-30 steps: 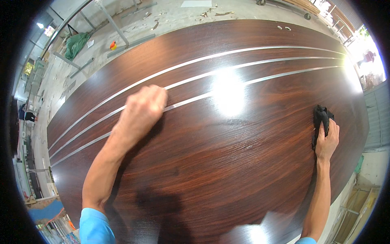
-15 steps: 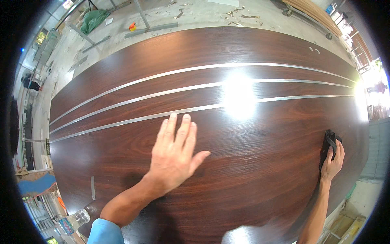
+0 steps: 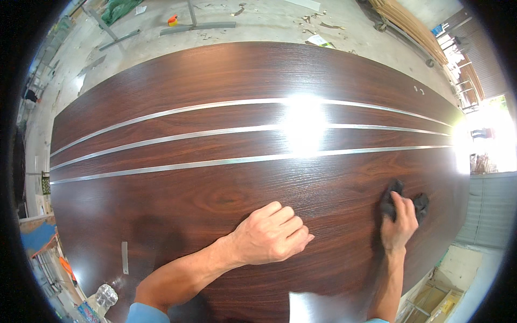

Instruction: The person wipes a large dark wooden table with a black cloth, repeatedly applying water from a plastic bottle and using a small metal scraper to remove residue from the surface and inlaid strips. The person moves the bottle and cloth across the table, focusing on different sections and edges.

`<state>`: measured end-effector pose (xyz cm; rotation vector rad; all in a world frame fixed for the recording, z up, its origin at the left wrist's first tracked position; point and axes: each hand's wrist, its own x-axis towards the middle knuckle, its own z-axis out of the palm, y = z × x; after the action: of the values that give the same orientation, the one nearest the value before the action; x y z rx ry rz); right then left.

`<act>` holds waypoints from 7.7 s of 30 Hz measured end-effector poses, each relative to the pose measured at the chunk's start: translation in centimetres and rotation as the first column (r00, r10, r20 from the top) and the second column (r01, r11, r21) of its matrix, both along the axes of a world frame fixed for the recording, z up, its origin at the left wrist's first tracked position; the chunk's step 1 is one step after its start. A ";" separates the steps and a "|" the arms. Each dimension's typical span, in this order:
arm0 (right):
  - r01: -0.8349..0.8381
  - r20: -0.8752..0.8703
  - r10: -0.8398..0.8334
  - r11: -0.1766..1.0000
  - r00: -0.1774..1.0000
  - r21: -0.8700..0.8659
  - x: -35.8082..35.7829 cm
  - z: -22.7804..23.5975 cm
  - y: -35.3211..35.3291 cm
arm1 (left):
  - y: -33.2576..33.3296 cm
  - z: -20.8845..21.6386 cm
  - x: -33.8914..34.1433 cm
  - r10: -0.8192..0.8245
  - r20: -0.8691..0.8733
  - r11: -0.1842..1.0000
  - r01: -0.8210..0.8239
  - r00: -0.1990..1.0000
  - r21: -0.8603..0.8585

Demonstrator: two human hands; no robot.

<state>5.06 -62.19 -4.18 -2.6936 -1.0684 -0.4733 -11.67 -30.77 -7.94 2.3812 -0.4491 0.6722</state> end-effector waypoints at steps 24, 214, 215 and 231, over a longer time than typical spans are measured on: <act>-0.736 0.081 0.849 0.496 0.521 -0.461 0.3 1.7 24.9 | 0.3 -1.1 -0.3 0.125 0.142 0.985 -0.106 0.982 -0.134; -0.318 -0.159 0.369 0.907 0.916 0.276 -4.3 -1.0 19.0 | -1.5 -2.1 0.6 0.180 0.152 0.972 -0.151 0.972 -0.182; -0.339 -0.062 0.362 0.911 0.930 0.234 -4.7 -1.2 17.5 | -1.7 -2.5 0.7 0.194 0.140 0.973 -0.172 0.971 -0.157; 0.192 -0.170 -0.147 0.938 0.974 0.289 8.4 -5.8 9.0 | -1.8 -1.6 0.6 0.325 0.379 0.944 -0.271 0.866 -0.191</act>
<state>13.49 -53.23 -10.03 -2.5088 -0.6646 -0.4212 -11.05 -32.57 -9.56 2.2009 -0.1916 1.3136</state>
